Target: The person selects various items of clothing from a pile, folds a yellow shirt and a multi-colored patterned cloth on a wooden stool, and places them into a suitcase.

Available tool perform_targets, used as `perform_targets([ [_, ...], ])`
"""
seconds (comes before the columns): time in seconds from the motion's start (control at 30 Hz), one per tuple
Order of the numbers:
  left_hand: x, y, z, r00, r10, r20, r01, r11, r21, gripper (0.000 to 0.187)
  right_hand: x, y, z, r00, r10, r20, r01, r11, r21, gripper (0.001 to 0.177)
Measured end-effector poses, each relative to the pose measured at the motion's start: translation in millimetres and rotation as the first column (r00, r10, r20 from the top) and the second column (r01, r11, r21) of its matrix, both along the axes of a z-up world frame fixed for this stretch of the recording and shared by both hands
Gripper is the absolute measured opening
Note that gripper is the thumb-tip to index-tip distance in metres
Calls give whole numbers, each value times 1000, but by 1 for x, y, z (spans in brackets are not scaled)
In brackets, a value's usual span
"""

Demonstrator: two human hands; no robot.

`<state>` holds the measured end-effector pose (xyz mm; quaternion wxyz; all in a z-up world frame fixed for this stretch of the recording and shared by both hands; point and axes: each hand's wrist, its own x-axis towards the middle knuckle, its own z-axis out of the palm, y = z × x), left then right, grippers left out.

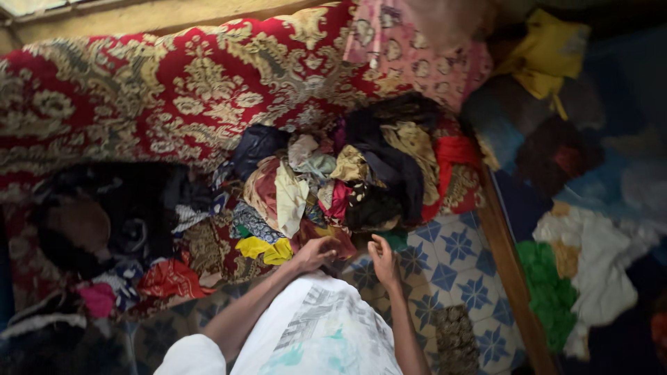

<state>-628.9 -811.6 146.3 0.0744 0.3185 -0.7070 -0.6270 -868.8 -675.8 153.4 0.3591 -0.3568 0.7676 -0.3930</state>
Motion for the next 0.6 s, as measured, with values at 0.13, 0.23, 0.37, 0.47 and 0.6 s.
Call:
perform_targets([
  [0.13, -3, -26, -8, 993, 104, -50, -108, 989, -102, 36, -10, -48, 5, 992, 125, 3, -125, 991, 44, 39],
  [0.23, 13, -31, 1, 958, 277, 68, -275, 961, -35, 35, -15, -62, -4, 975, 208, 79, -214, 974, 77, 38],
  [0.37, 22, -21, 8, 865, 497, 73, -502, 856, 126, 39, -33, -97, -17, 916, 382, 123, -384, 923, -7, 37],
  [0.47, 14, -3, -3, 777, 629, -13, -614, 763, 204, 40, -49, -123, -22, 866, 489, 106, -495, 868, 41, 37],
  [0.6, -13, 16, -12, 665, 745, 56, -732, 635, 248, 43, -69, -164, -18, 790, 589, 172, -605, 793, 63, 38],
])
